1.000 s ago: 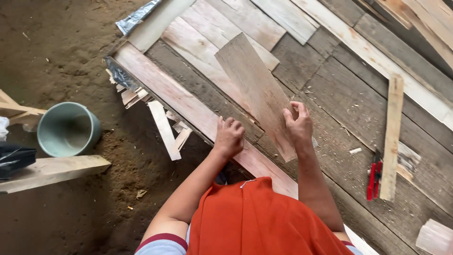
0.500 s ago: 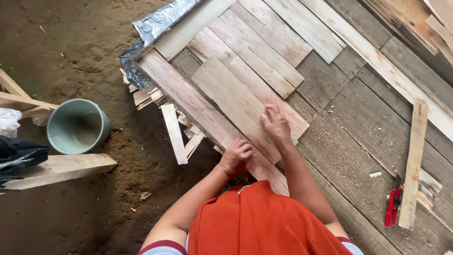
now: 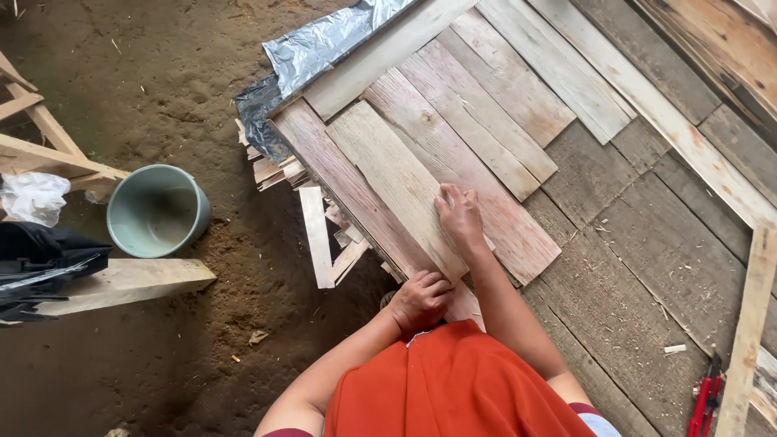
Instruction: The person uses a red utility knife to trim and shape wooden planks on a workbench. They repeatedly position planks, cut edges, and place trimmed pieces into a wooden frame, continuing the process across multiple planks.
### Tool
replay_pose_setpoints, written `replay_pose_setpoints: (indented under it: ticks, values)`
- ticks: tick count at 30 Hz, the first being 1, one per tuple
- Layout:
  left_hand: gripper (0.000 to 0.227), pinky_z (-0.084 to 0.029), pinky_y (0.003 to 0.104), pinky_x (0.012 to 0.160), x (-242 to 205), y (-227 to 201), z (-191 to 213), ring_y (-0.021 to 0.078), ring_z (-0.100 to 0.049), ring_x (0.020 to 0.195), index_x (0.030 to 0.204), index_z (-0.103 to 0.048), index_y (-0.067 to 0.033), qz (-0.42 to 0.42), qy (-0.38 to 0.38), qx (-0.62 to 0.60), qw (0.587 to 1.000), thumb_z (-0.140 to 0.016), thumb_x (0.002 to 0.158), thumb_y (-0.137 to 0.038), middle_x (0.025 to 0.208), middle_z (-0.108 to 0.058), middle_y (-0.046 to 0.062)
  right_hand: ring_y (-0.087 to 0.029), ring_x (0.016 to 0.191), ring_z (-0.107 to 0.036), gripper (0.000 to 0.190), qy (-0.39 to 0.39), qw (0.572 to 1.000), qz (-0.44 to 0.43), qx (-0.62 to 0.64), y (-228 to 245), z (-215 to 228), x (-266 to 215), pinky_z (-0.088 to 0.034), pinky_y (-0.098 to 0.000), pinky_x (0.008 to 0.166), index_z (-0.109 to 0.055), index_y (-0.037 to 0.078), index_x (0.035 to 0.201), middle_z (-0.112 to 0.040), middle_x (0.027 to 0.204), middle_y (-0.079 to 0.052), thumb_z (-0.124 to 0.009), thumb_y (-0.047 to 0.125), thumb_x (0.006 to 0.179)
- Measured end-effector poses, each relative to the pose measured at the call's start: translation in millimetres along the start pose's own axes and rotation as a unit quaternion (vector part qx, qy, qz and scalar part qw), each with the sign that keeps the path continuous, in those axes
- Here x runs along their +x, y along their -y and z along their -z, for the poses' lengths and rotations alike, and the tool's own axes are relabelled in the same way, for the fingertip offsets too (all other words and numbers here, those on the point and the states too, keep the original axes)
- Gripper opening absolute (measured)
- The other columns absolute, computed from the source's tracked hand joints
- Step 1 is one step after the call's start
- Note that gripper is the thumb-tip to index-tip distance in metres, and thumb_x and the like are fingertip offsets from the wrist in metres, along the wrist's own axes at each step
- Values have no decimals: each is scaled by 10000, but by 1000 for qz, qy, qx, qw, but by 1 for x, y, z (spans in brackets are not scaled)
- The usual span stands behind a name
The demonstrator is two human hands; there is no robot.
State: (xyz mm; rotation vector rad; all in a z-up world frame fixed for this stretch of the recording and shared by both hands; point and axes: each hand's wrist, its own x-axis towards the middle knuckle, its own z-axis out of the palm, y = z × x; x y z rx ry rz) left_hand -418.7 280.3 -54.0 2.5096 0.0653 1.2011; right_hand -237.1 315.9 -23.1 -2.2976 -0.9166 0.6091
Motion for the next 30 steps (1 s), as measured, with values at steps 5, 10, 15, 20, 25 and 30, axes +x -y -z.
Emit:
replay_pose_setpoints:
  ticks: [5,10,15,20,25,30]
  values:
    - [223,-484,333,726,-3,4,2,217,-616,851,740,-627,-164,2,6,4,1000,-484,889,-249,849,-593,17,-428,1218,-580,350,-15,1000,19,0,-8,-9,2,-497,-476,1004,-652,254,1294,-527,1121,-179,-674,350,958]
    - [218,-484,330,729,0,3,6,210,-624,857,737,-618,-178,5,8,4,1000,-488,892,-260,848,-594,6,-417,1211,-587,358,-24,999,21,3,-5,-4,-2,-499,-474,992,-650,258,1298,-532,1110,-172,-677,360,956]
    - [187,-468,318,698,6,2,6,181,-619,817,722,-609,-208,18,16,18,1000,-543,883,-276,843,-608,-20,-308,1166,-637,298,-7,998,-59,32,4,20,-10,-505,-447,995,-645,331,1233,-583,1143,-87,-601,498,989]
    - [250,-459,351,641,40,-1,21,206,-600,718,667,-575,-173,29,57,-11,998,-577,905,-249,747,-592,1,-367,1085,-651,303,-97,989,-102,48,-16,64,-39,-513,-483,954,-675,217,1067,-616,1033,-138,-530,480,1026]
    - [346,-432,358,670,47,6,-5,213,-564,732,642,-559,-189,26,55,3,998,-592,952,-339,712,-552,-4,-423,990,-663,317,-233,962,-142,-3,-116,106,-54,-522,-550,847,-695,141,918,-670,937,-183,-589,423,1019]
    - [305,-441,405,887,55,-3,-34,276,-558,1177,1126,-677,-222,73,151,42,985,-712,845,-337,1201,-647,18,-409,988,-678,359,-336,907,-252,-35,-228,144,-85,-528,-526,846,-688,132,950,-707,940,-167,-610,480,986]
